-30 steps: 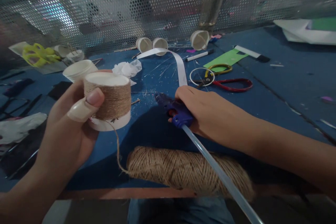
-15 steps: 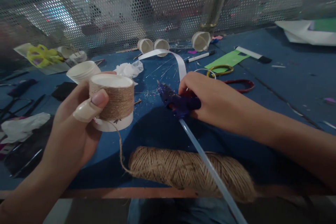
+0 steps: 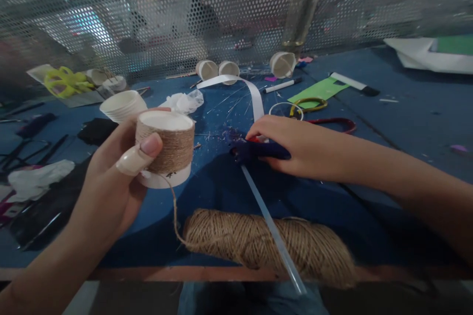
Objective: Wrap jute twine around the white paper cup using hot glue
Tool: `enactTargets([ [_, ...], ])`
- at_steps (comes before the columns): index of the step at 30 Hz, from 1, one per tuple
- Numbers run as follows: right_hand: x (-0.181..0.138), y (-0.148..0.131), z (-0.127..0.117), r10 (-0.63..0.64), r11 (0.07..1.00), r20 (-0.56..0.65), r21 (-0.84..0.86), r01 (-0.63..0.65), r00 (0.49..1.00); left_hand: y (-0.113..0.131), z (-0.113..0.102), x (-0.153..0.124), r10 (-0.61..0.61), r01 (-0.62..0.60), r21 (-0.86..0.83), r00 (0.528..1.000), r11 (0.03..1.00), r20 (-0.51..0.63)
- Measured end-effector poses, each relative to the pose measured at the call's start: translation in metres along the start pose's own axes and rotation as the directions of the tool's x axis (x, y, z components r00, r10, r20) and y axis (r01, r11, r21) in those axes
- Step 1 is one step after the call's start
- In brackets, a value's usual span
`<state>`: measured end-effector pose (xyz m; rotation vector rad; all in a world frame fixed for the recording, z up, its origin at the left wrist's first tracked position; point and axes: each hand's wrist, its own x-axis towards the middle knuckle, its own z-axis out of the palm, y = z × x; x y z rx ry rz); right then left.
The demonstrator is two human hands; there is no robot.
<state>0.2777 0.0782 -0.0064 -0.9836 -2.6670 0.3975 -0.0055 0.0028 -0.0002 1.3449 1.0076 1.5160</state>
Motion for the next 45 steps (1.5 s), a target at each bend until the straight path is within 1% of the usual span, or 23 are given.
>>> enactTargets([
  [1,-0.001,-0.001,0.000,-0.033,0.999,-0.021,-0.011,0.033,0.999,0.000,0.000,0.000,-0.002,0.002,-0.001,1.000,1.000,-0.001],
  [2,-0.002,-0.003,0.001,-0.059,0.998,-0.067,-0.023,0.057,0.996,0.000,0.000,0.000,-0.007,0.007,-0.006,1.000,1.000,-0.001],
  [4,-0.003,-0.010,0.000,-0.087,0.996,-0.207,-0.025,0.084,0.974,0.000,0.001,-0.001,-0.025,0.025,-0.031,1.000,0.999,0.003],
  [6,-0.005,-0.022,-0.001,-0.091,0.994,-0.334,0.025,0.105,0.938,0.000,0.002,-0.001,-0.038,0.039,-0.056,0.999,0.998,0.014],
  [7,-0.005,-0.030,-0.002,-0.084,0.990,-0.360,0.074,0.118,0.929,-0.001,0.002,-0.001,-0.045,0.046,-0.061,0.999,0.997,0.019],
  [8,-0.005,-0.037,-0.004,-0.097,0.978,-0.350,0.139,0.154,0.932,-0.001,0.002,-0.001,-0.053,0.054,-0.060,0.998,0.997,0.017],
  [10,-0.005,-0.052,-0.006,-0.154,0.932,-0.252,0.283,0.225,0.955,-0.002,0.002,0.000,-0.067,0.067,-0.051,0.998,0.996,0.006],
  [11,-0.004,-0.059,-0.007,-0.214,0.904,-0.193,0.333,0.269,0.958,-0.003,0.002,0.001,-0.071,0.071,-0.047,0.997,0.996,-0.002],
  [14,-0.001,-0.074,-0.008,-0.388,0.832,-0.086,0.395,0.389,0.918,-0.005,0.001,0.002,-0.071,0.069,-0.049,0.997,0.996,-0.028],
  [15,0.001,-0.078,-0.006,-0.416,0.821,-0.065,0.403,0.405,0.907,-0.005,0.001,0.003,-0.071,0.069,-0.055,0.997,0.996,-0.034],
  [17,0.003,-0.082,-0.002,-0.432,0.804,-0.040,0.435,0.404,0.901,-0.005,0.001,0.003,-0.082,0.080,-0.068,0.996,0.995,-0.041],
  [20,0.005,-0.082,0.004,-0.405,0.735,-0.069,0.568,0.370,0.912,-0.003,0.001,0.003,-0.103,0.100,-0.062,0.994,0.993,-0.043],
  [22,0.004,-0.079,0.006,-0.354,0.681,-0.082,0.660,0.317,0.932,-0.003,0.001,0.003,-0.119,0.117,-0.037,0.992,0.992,-0.049],
  [23,0.004,-0.077,0.006,-0.311,0.675,-0.078,0.683,0.278,0.947,-0.003,0.001,0.003,-0.127,0.125,-0.028,0.990,0.992,-0.057],
  [24,0.004,-0.075,0.006,-0.253,0.686,-0.074,0.690,0.233,0.965,-0.004,0.001,0.003,-0.137,0.136,-0.022,0.988,0.990,-0.065],
  [26,0.002,-0.071,0.006,-0.114,0.723,-0.111,0.672,0.160,0.987,-0.004,0.001,0.004,-0.155,0.154,-0.021,0.985,0.988,-0.077],
  [28,0.001,-0.067,0.007,0.002,0.758,-0.172,0.642,0.111,0.985,-0.005,0.001,0.005,-0.158,0.157,-0.016,0.984,0.987,-0.079],
  [30,0.000,-0.063,0.010,0.060,0.784,-0.210,0.615,0.084,0.976,-0.006,0.001,0.006,-0.146,0.147,-0.001,0.986,0.989,-0.074],
  [33,-0.003,-0.058,0.014,0.075,0.851,-0.216,0.523,0.051,0.974,-0.006,0.002,0.006,-0.127,0.128,0.011,0.989,0.992,-0.081],
  [35,-0.004,-0.057,0.016,0.061,0.893,-0.231,0.447,0.051,0.971,-0.007,0.003,0.005,-0.137,0.139,0.017,0.987,0.990,-0.081],
  [37,-0.005,-0.057,0.017,0.059,0.914,-0.248,0.402,0.048,0.967,-0.007,0.003,0.004,-0.154,0.155,0.014,0.986,0.988,-0.070],
  [42,-0.004,-0.058,0.017,0.089,0.909,-0.289,0.415,0.041,0.953,-0.007,0.003,0.002,-0.147,0.150,0.040,0.987,0.988,-0.056],
  [45,-0.004,-0.059,0.018,0.104,0.900,-0.268,0.436,0.024,0.958,-0.007,0.003,0.001,-0.145,0.147,0.035,0.988,0.988,-0.052],
])
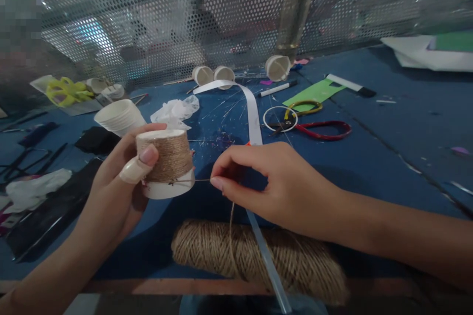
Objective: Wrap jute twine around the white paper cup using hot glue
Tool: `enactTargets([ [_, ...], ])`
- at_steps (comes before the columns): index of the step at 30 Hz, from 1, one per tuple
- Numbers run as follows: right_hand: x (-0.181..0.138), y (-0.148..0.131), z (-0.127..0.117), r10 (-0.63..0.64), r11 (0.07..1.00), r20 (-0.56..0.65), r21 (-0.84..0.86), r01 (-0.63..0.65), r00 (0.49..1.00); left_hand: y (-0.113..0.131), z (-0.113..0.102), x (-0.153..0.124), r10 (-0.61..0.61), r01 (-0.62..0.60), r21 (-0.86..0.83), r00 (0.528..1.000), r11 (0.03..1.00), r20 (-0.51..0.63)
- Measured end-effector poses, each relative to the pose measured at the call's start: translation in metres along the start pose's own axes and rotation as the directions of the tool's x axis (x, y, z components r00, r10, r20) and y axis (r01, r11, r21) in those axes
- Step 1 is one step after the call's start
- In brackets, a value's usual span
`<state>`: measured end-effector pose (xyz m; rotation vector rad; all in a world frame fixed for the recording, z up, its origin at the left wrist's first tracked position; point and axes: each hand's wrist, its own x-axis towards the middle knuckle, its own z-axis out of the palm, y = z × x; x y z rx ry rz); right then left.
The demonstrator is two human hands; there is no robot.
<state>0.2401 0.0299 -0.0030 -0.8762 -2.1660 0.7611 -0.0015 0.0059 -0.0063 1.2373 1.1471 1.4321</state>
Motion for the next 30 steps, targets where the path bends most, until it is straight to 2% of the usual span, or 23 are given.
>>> enactTargets([
  [7,0.002,-0.003,-0.004,0.135,0.966,0.103,0.210,-0.154,0.985,0.000,0.000,-0.004,0.013,-0.010,-0.060,0.998,0.998,0.054],
  [16,0.017,-0.006,-0.005,0.106,0.975,0.108,0.186,-0.125,0.989,-0.001,-0.002,-0.002,0.007,0.012,-0.150,0.992,0.989,0.124],
  [24,0.014,-0.005,0.000,0.124,0.967,0.069,0.214,-0.136,0.990,0.002,0.003,-0.002,-0.034,0.047,-0.168,0.996,0.985,0.079],
  [27,0.009,-0.003,-0.002,0.133,0.937,0.044,0.319,-0.140,0.990,0.004,0.004,-0.002,-0.039,0.043,-0.129,0.999,0.991,0.037],
  [30,0.005,-0.002,-0.004,0.160,0.866,0.061,0.470,-0.170,0.985,0.004,0.004,-0.001,-0.030,0.028,-0.090,0.999,0.996,-0.022],
])
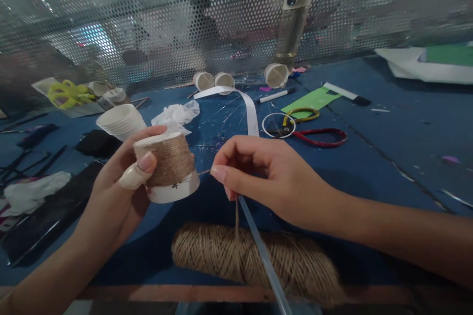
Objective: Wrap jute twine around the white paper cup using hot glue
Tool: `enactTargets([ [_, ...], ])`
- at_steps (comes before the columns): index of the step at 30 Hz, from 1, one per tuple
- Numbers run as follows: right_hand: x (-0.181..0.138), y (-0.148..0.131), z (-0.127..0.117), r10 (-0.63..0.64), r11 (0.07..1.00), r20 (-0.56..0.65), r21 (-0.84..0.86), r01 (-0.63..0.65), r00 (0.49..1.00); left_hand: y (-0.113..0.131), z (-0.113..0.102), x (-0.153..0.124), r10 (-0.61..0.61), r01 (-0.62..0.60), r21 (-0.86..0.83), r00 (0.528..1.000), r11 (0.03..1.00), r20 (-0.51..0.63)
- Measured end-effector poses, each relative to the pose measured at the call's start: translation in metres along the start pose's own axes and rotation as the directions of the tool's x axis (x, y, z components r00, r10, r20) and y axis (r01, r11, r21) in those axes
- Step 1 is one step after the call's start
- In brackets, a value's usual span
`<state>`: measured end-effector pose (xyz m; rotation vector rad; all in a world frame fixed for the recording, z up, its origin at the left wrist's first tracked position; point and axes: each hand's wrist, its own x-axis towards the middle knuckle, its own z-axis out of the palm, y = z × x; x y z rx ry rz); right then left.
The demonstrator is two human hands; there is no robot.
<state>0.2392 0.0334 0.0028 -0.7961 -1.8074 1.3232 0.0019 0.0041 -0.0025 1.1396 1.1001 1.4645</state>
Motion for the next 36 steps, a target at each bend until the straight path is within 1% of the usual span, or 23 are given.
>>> enactTargets([
  [2,-0.001,0.000,0.000,0.019,0.996,0.003,0.087,-0.019,1.000,0.000,-0.001,0.000,-0.011,0.011,0.019,1.000,1.000,-0.003],
  [4,0.000,0.001,0.001,0.034,0.992,-0.006,0.125,-0.033,0.999,0.000,-0.002,0.000,-0.020,0.020,0.037,1.000,0.999,0.013],
  [7,0.002,0.002,0.002,0.065,0.988,-0.014,0.142,-0.063,0.998,0.000,-0.001,0.000,-0.029,0.028,0.049,0.999,0.998,0.020],
  [12,0.003,0.005,0.001,0.096,0.983,0.009,0.154,-0.096,0.995,0.001,0.002,-0.001,-0.048,0.048,0.043,0.999,0.998,0.006],
  [15,0.003,0.007,0.002,0.128,0.984,0.026,0.121,-0.130,0.991,0.001,0.002,-0.002,-0.052,0.051,0.029,0.999,0.998,0.011],
  [18,0.002,0.008,0.002,0.135,0.987,0.031,0.083,-0.137,0.990,-0.001,-0.001,-0.004,-0.052,0.051,0.015,0.997,0.999,0.048],
  [23,-0.002,0.008,0.004,0.129,0.992,-0.018,-0.015,-0.129,0.992,-0.002,-0.002,-0.006,-0.036,0.038,-0.017,0.992,0.999,0.118],
  [28,0.000,0.001,0.007,0.082,0.986,-0.033,-0.141,-0.086,0.996,-0.004,-0.002,-0.007,-0.047,0.053,-0.031,0.985,0.998,0.163],
  [31,0.000,-0.001,0.009,0.031,0.972,-0.053,-0.229,-0.043,0.998,-0.006,-0.003,-0.007,-0.044,0.054,-0.047,0.978,0.997,0.202],
  [34,-0.002,0.000,0.009,-0.013,0.966,-0.063,-0.257,-0.004,0.998,-0.007,-0.004,-0.007,-0.037,0.049,-0.048,0.974,0.998,0.225],
  [36,-0.004,0.002,0.009,-0.028,0.962,-0.047,-0.271,0.014,0.999,-0.006,-0.004,-0.007,-0.046,0.056,-0.038,0.975,0.998,0.216],
])
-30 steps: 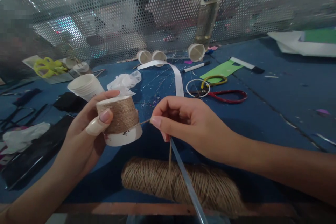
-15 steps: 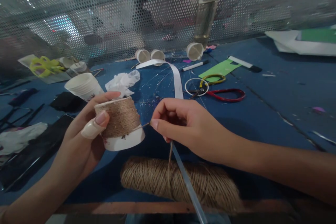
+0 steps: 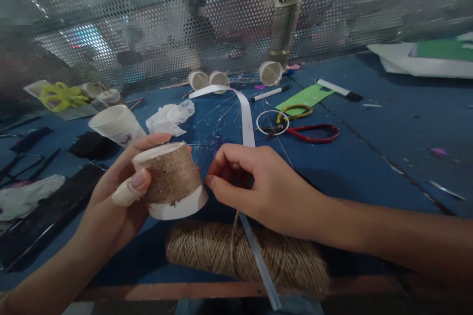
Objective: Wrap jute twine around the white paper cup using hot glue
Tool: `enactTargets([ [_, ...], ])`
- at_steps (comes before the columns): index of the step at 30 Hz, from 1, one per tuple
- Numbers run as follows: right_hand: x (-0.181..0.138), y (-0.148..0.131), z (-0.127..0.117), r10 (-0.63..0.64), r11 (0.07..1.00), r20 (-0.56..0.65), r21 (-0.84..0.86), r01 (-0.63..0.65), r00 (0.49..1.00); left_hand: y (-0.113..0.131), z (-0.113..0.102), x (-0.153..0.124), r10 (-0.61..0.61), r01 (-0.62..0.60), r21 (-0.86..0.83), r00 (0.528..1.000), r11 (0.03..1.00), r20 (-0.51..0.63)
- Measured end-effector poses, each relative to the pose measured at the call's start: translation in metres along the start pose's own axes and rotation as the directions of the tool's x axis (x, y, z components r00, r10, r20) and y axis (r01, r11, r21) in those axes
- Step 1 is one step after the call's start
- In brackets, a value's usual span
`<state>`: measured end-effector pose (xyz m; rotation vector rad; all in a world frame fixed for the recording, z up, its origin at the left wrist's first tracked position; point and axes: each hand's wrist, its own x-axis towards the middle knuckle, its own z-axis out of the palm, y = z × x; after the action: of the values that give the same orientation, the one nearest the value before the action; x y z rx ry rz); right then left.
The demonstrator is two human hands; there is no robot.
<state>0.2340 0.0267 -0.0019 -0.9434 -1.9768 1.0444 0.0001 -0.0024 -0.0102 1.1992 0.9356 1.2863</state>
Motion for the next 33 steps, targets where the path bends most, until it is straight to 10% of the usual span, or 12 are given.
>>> enactTargets([
  [17,-0.007,0.002,-0.004,-0.228,0.973,0.031,-0.034,0.229,0.973,0.005,0.003,0.008,-0.065,0.065,-0.005,0.984,0.998,-0.163],
  [25,0.010,0.020,-0.025,-0.373,0.736,0.079,-0.581,0.347,0.924,0.007,0.000,0.009,-0.037,0.028,-0.044,0.973,0.999,-0.226],
  [33,0.009,0.044,-0.030,-0.134,0.613,0.213,-0.749,0.249,0.968,0.012,-0.002,0.009,-0.006,0.013,0.037,0.983,0.999,-0.186],
])
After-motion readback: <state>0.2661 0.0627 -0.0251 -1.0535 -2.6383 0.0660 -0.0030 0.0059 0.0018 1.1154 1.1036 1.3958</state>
